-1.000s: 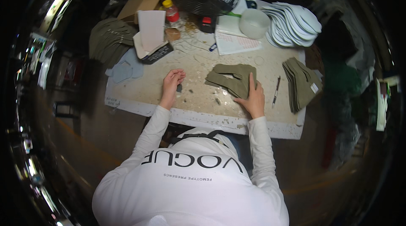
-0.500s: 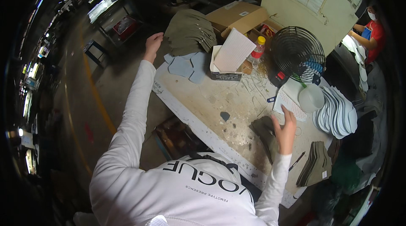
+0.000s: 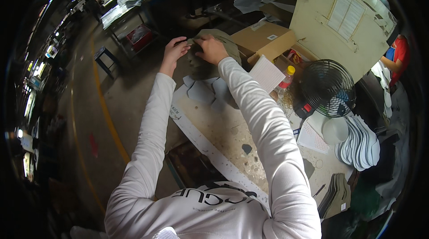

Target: The person folds multiple olive-green fabric pieces on a worktable, aligning edges and stacking them into neat piles. They occasionally use a pen to mark the fabric and handle paper templates and other items on the table.

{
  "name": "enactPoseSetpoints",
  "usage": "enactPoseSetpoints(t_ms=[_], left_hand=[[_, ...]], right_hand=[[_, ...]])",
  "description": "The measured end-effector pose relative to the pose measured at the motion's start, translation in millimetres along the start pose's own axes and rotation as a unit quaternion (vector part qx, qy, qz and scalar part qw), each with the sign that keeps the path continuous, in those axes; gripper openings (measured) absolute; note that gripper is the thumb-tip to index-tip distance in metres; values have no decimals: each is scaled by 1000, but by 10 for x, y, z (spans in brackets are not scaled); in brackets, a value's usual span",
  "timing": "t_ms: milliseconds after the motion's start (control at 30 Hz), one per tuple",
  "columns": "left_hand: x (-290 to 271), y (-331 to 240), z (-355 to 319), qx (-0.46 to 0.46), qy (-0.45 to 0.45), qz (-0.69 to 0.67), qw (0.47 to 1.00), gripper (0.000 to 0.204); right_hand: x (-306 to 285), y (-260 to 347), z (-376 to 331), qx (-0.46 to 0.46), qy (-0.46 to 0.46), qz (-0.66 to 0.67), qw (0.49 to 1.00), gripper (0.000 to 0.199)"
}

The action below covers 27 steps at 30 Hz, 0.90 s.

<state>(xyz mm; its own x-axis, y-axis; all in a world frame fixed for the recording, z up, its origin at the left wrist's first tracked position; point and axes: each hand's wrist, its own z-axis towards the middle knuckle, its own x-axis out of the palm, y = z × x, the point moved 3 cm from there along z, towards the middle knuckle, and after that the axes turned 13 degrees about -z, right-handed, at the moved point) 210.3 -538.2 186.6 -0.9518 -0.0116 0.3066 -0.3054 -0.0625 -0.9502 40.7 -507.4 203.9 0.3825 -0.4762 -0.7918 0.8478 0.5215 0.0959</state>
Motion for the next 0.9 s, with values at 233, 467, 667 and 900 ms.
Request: enactPoseSetpoints(t_ms=[233,467,667,900], left_hand=[[-226,114,-15,-28,8,44,999,24],[-320,163,-69,59,-54,85,993,18],[-41,346,-463,-51,39,-78,995,21],[829,526,-1150,-130,199,-223,945,34]], right_hand=[[220,-152,47,-104,77,-33,991,38],[229,-205,131,-141,58,-83,985,32],[251,-194,171,-117,37,-107,987,26],[-731,-314,288,119,-282,64,950,20]])
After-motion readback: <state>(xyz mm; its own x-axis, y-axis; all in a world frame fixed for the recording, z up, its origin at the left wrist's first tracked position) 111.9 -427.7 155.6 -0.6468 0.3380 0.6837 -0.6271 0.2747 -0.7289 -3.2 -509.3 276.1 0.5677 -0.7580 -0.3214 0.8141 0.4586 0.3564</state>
